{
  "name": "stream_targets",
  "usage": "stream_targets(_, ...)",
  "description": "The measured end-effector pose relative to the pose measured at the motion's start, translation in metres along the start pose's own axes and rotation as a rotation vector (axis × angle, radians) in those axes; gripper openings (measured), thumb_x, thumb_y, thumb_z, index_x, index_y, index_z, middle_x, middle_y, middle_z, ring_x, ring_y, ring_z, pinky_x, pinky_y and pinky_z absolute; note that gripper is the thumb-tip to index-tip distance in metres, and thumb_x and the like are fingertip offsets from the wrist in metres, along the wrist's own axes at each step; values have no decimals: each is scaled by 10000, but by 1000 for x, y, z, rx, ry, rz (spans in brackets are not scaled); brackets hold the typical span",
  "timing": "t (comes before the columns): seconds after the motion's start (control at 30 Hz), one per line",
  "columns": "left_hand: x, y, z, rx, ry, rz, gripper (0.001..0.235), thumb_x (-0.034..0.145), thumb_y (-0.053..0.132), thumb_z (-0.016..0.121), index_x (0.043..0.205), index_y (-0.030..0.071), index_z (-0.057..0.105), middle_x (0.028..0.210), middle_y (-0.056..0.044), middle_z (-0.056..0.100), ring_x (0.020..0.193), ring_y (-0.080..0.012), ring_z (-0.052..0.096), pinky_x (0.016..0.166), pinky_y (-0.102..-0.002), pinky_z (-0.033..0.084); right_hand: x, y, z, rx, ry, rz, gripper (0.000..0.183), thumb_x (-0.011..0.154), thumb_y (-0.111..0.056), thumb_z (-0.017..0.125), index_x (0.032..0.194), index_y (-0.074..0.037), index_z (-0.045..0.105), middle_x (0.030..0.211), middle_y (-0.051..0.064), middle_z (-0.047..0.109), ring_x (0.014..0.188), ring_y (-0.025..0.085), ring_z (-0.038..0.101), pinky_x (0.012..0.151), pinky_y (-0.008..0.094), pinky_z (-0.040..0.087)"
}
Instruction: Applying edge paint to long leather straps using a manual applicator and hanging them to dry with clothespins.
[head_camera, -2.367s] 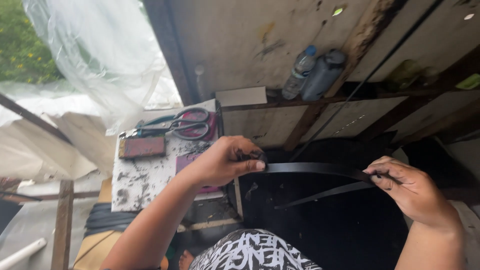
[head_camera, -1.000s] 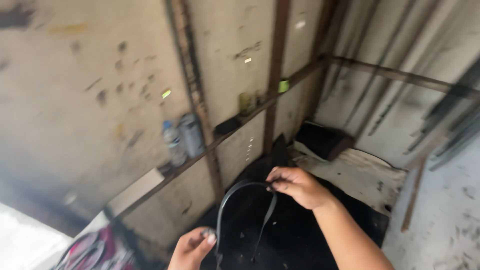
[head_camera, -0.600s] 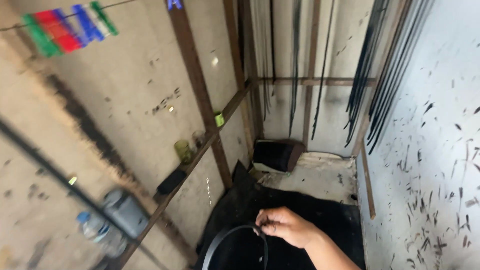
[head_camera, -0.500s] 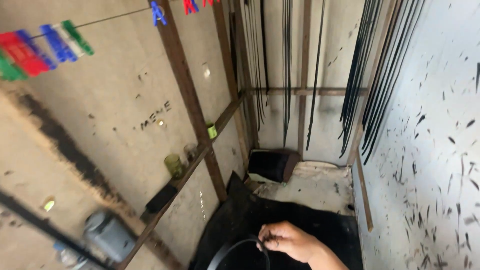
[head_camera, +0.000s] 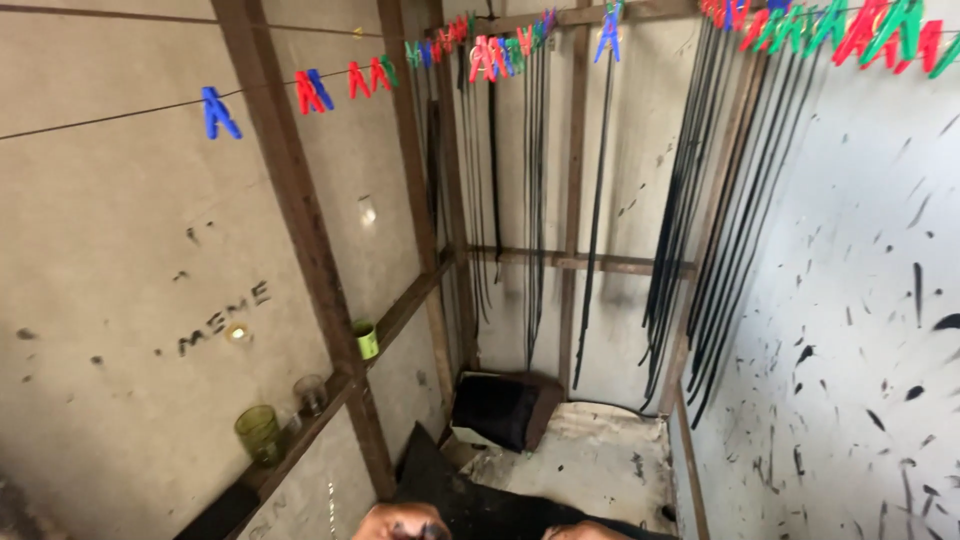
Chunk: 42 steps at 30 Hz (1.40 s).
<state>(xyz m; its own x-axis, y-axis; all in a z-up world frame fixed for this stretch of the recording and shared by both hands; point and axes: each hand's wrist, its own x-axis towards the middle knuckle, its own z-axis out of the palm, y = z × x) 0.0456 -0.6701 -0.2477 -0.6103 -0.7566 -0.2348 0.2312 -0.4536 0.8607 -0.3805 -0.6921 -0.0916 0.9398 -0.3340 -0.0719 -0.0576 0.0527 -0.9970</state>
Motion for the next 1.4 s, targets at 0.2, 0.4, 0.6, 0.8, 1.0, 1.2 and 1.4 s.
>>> stream_targets(0.2, -45, 192, 297, 457, 253, 304, 248, 940, 15, 758, 739, 71, 625, 624, -8, 409, 579, -98, 398, 597, -354, 304, -19, -29, -15, 319, 92, 200, 262, 1008, -134, 679, 1261, -68, 695, 1133, 74, 714, 1019, 216, 712, 980, 362, 536)
stream_targets(0.4, 13, 244, 285, 828, 357, 277, 362, 899, 129, 775, 650, 147, 513, 605, 20, 396, 567, -96, 361, 572, -327, 253, -1, -81, -43, -246, 424, 212, 171, 940, -183, 675, 1085, -156, 762, 1078, -16, 781, 1035, 119, 718, 1061, 315, 541)
stream_targets(0.6, 45, 311, 288, 1037, 298, 128, 427, 884, 134, 673, 635, 176, 329, 603, 13, 252, 554, -123, 242, 582, -351, 199, 33, -110, -100, -234, 480, -107, 147, 967, -76, 639, 1065, -56, 747, 997, 37, 740, 928, 147, 658, 915, 319, 545)
stream_targets(0.8, 70, 365, 270, 1303, 309, 38, 403, 791, 187, 673, 581, 187, 328, 566, 40, 268, 557, -107, 243, 547, -332, 160, 79, -133, -144, -238, 418, -178, 182, 973, -170, 673, 1061, -27, 746, 973, 48, 716, 903, 146, 622, 865, 306, 487)
stream_targets(1.0, 94, 413, 242, 1496, 245, -21, 353, 746, 183, 612, 573, 171, 305, 574, 34, 231, 557, -118, 206, 550, -352, 128, 112, -154, -174, -271, 346, -222, 128, 981, -168, 693, 1017, -54, 739, 870, -8, 660, 812, 104, 547, 795, 281, 431)
stream_targets(1.2, 125, 446, 220, 1550, 175, -7, 401, 771, 198, 661, 554, 164, 326, 547, 33, 241, 536, -110, 214, 534, -336, 145, 125, -183, -198, -421, 305, -228, 162, 986, -234, 712, 1037, -82, 729, 839, -34, 627, 759, 79, 519, 750, 264, 422)
stream_targets(1.4, 154, 481, 210, 1681, 257, 61, 140, 905, 311, 628, 841, 189, 652, 833, 47, 623, 738, -107, 560, 661, -294, 435, 136, -191, -238, -437, 427, -283, 201, 964, -197, 731, 1109, -59, 744, 912, -25, 691, 812, 83, 587, 784, 265, 481)
